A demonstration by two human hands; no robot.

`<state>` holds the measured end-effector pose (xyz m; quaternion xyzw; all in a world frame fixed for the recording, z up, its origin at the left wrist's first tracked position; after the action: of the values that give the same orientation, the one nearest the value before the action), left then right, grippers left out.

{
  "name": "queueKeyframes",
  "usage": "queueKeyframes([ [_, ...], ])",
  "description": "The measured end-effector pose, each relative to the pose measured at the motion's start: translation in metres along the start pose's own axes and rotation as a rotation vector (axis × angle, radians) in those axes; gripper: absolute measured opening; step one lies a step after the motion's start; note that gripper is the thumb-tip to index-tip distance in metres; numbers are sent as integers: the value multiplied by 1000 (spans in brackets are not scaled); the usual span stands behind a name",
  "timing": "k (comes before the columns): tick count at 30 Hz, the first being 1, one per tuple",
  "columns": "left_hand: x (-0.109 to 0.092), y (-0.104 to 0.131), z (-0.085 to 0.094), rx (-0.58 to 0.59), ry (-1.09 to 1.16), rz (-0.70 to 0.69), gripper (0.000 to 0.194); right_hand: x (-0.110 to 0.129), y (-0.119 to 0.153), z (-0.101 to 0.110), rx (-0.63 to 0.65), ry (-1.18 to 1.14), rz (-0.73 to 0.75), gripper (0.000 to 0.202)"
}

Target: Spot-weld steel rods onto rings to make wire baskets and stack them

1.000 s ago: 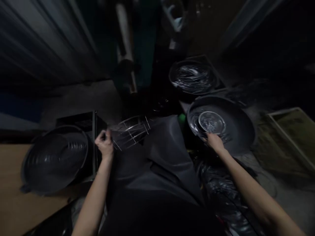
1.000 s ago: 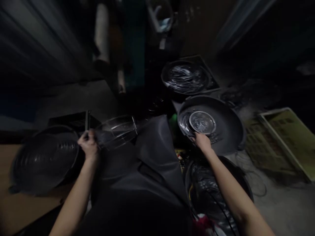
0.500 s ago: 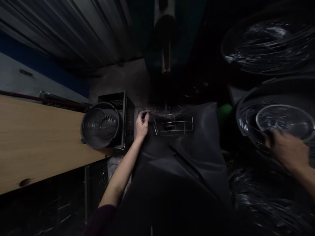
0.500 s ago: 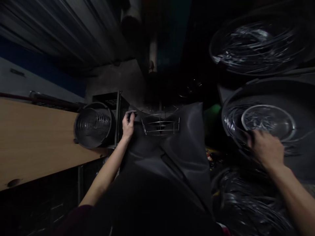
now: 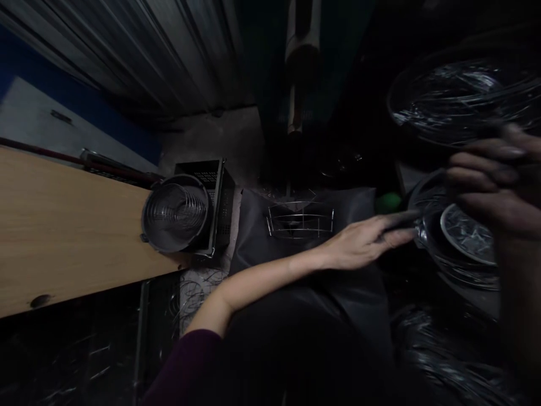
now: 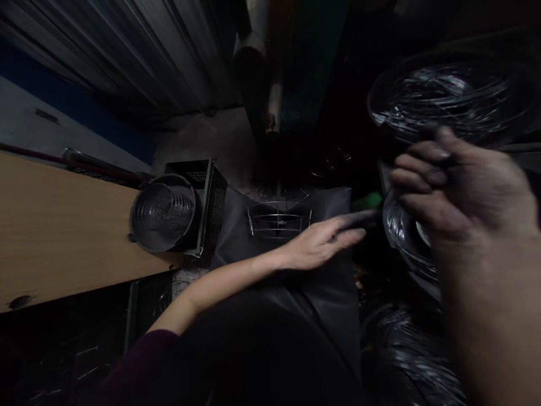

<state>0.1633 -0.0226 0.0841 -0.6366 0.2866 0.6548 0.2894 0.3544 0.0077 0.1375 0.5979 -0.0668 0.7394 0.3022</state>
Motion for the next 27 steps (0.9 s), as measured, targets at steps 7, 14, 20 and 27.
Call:
queueKeyframes([
  [7, 30, 35, 29, -195, -25, 175, 41, 9, 10, -78, 448, -333, 182, 24],
  [14, 44, 68, 85, -438, -298, 95, 52, -55, 48, -135, 334, 75, 320, 29],
  [20, 106, 87, 102, -512, -702, 53, 88, -54, 7, -166, 433, -47, 57, 24],
  [27, 94, 41, 138, -616, -565, -349, 87, -4, -18, -184, 393, -160, 61, 19],
])
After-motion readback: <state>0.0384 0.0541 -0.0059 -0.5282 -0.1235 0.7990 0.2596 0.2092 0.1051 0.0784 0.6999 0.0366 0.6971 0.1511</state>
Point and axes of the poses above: each hand's wrist, its own y-axis away from the middle knuckle, its own z-axis out of the back of the hand, x = y × z, the point moved 1 cm from there along -y, towards the middle knuckle
